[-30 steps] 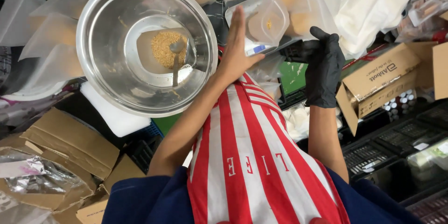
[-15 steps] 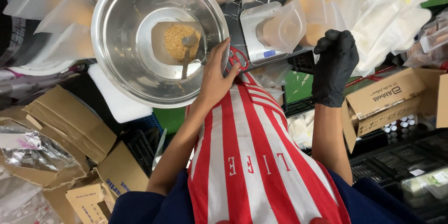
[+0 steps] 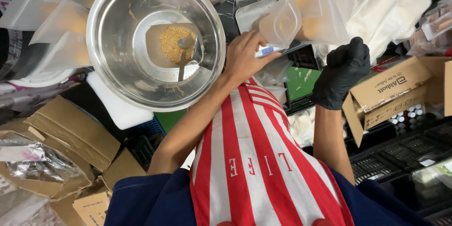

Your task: The person is scooping minced garlic from a large bowl into small plastic bags, likely for individual portions or retail sale.

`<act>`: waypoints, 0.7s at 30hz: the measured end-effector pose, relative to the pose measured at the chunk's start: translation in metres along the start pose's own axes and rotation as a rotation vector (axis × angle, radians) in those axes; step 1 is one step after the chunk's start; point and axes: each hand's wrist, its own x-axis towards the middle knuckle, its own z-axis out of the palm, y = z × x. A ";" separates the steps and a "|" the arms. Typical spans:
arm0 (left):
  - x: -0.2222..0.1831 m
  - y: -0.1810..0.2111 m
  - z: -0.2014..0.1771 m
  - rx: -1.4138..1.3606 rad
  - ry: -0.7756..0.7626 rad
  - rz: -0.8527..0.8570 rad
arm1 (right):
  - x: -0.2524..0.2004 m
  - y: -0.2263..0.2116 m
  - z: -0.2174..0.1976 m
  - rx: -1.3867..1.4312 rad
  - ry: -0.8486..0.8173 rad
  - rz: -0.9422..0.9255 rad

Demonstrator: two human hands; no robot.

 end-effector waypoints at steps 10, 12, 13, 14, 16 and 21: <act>0.021 0.004 0.002 0.327 0.059 0.370 | -0.006 0.000 0.013 -0.057 -0.088 0.017; 0.021 0.014 -0.023 -0.155 0.035 0.254 | -0.007 -0.013 0.028 -0.259 -0.279 -0.038; 0.016 0.028 -0.043 -0.153 0.038 0.250 | -0.007 -0.019 0.030 -0.260 -0.284 -0.036; 0.011 0.041 -0.064 -0.375 0.028 0.145 | -0.009 -0.025 0.032 -0.302 -0.484 -0.112; 0.008 0.066 -0.101 -0.589 0.030 0.045 | -0.012 -0.043 0.045 -0.333 -0.690 -0.201; -0.004 0.110 -0.163 -0.574 0.311 -0.107 | -0.045 -0.087 0.074 0.090 -0.768 -0.039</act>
